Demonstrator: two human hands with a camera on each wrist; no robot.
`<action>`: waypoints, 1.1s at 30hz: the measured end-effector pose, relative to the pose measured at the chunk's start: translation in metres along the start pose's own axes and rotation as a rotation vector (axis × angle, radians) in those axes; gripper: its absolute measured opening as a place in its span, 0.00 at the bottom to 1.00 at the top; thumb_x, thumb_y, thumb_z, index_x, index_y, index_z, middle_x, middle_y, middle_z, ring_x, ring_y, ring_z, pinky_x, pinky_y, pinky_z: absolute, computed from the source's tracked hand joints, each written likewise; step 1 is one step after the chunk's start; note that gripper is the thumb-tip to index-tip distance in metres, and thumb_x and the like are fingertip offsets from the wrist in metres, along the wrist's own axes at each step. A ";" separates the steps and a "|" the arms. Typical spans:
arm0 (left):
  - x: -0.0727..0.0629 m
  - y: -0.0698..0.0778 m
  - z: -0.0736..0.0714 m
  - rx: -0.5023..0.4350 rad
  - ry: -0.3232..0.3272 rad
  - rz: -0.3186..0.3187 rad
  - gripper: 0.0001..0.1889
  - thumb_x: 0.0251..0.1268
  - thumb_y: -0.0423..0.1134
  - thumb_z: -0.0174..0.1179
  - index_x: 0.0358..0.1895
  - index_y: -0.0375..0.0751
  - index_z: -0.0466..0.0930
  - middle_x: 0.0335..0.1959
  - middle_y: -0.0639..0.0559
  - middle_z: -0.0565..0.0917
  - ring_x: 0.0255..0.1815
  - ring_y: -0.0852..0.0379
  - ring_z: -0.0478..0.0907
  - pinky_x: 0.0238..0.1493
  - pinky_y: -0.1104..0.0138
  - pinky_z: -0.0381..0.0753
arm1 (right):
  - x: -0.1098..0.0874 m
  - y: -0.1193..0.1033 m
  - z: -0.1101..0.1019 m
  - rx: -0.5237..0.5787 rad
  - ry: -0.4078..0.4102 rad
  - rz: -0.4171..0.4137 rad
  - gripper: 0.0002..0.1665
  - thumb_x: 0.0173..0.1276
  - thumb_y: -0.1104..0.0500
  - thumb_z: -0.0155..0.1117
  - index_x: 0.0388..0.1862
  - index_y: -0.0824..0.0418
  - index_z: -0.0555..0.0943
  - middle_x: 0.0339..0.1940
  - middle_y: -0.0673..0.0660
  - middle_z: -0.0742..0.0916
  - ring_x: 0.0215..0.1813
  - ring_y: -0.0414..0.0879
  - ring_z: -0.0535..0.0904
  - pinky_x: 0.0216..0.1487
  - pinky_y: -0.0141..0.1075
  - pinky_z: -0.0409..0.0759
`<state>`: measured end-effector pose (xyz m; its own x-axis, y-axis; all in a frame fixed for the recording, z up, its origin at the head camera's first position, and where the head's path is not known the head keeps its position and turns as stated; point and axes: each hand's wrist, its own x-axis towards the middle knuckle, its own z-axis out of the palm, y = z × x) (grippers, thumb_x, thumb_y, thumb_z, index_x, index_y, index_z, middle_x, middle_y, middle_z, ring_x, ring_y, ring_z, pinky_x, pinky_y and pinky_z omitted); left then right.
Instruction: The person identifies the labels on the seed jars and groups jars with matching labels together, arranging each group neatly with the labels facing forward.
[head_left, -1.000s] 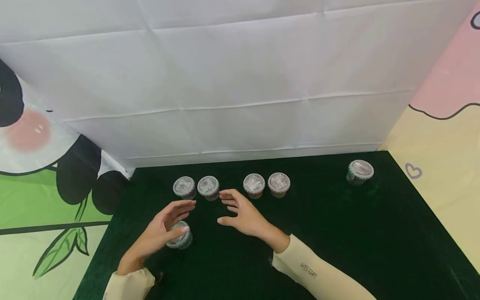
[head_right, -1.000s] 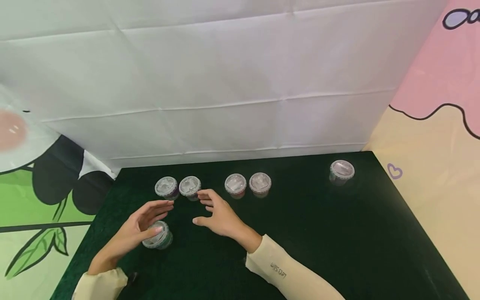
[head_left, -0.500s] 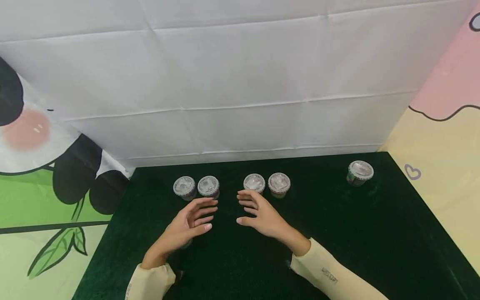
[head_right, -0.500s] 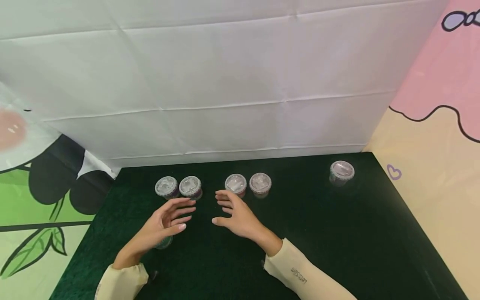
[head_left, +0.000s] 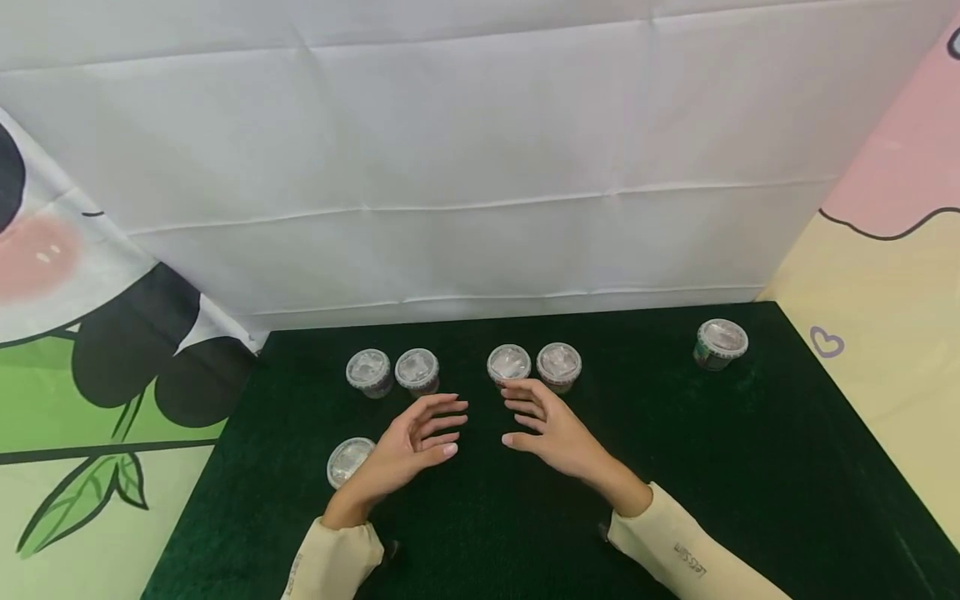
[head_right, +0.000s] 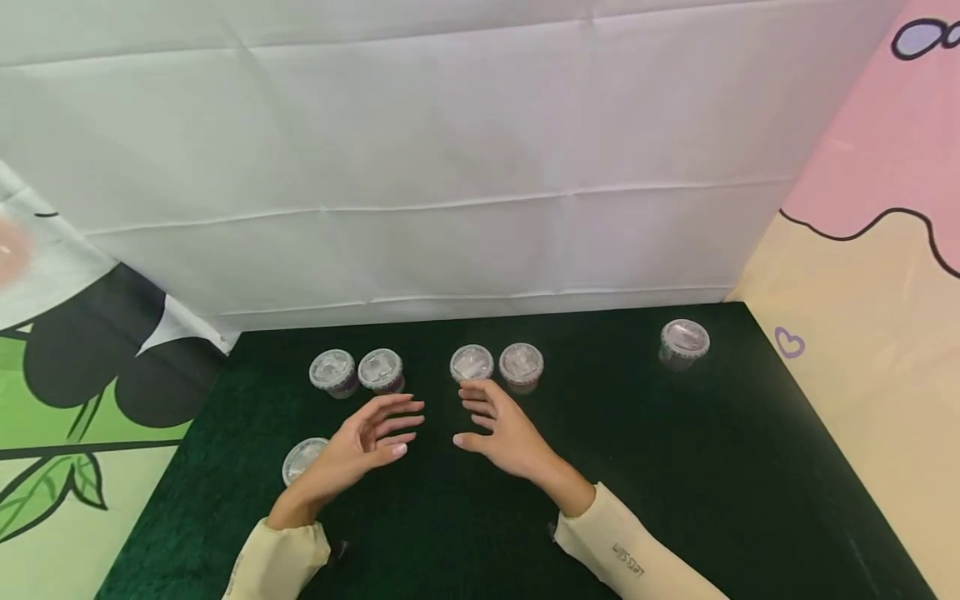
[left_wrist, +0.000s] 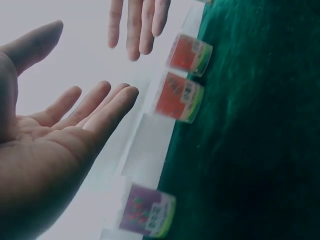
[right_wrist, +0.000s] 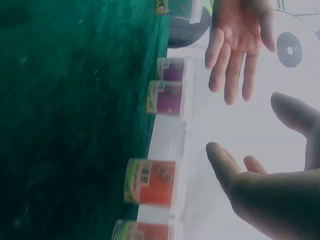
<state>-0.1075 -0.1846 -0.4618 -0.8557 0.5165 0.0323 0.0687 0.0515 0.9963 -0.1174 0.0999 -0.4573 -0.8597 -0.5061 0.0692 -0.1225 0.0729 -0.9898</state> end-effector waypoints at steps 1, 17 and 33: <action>0.001 0.000 0.002 -0.005 -0.001 -0.002 0.34 0.75 0.26 0.60 0.79 0.31 0.58 0.77 0.26 0.66 0.77 0.29 0.67 0.69 0.63 0.79 | -0.002 0.000 -0.002 0.000 0.005 0.005 0.40 0.75 0.69 0.67 0.79 0.71 0.60 0.77 0.73 0.71 0.80 0.69 0.66 0.78 0.56 0.68; 0.028 -0.014 0.039 -0.055 -0.051 -0.052 0.32 0.75 0.29 0.62 0.79 0.36 0.61 0.78 0.31 0.67 0.77 0.36 0.70 0.69 0.62 0.80 | -0.021 0.010 -0.035 -0.019 0.114 0.085 0.39 0.73 0.71 0.67 0.79 0.69 0.61 0.78 0.72 0.71 0.79 0.66 0.68 0.78 0.57 0.69; 0.054 -0.018 0.070 -0.087 -0.096 -0.087 0.32 0.76 0.31 0.62 0.78 0.39 0.62 0.78 0.38 0.70 0.76 0.41 0.72 0.71 0.58 0.78 | -0.038 0.020 -0.073 -0.108 0.235 0.141 0.40 0.75 0.70 0.65 0.79 0.71 0.59 0.77 0.75 0.71 0.78 0.69 0.68 0.76 0.58 0.69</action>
<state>-0.1194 -0.0981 -0.4830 -0.8032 0.5929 -0.0581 -0.0517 0.0278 0.9983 -0.1234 0.1832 -0.4701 -0.9619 -0.2720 -0.0286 -0.0350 0.2262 -0.9735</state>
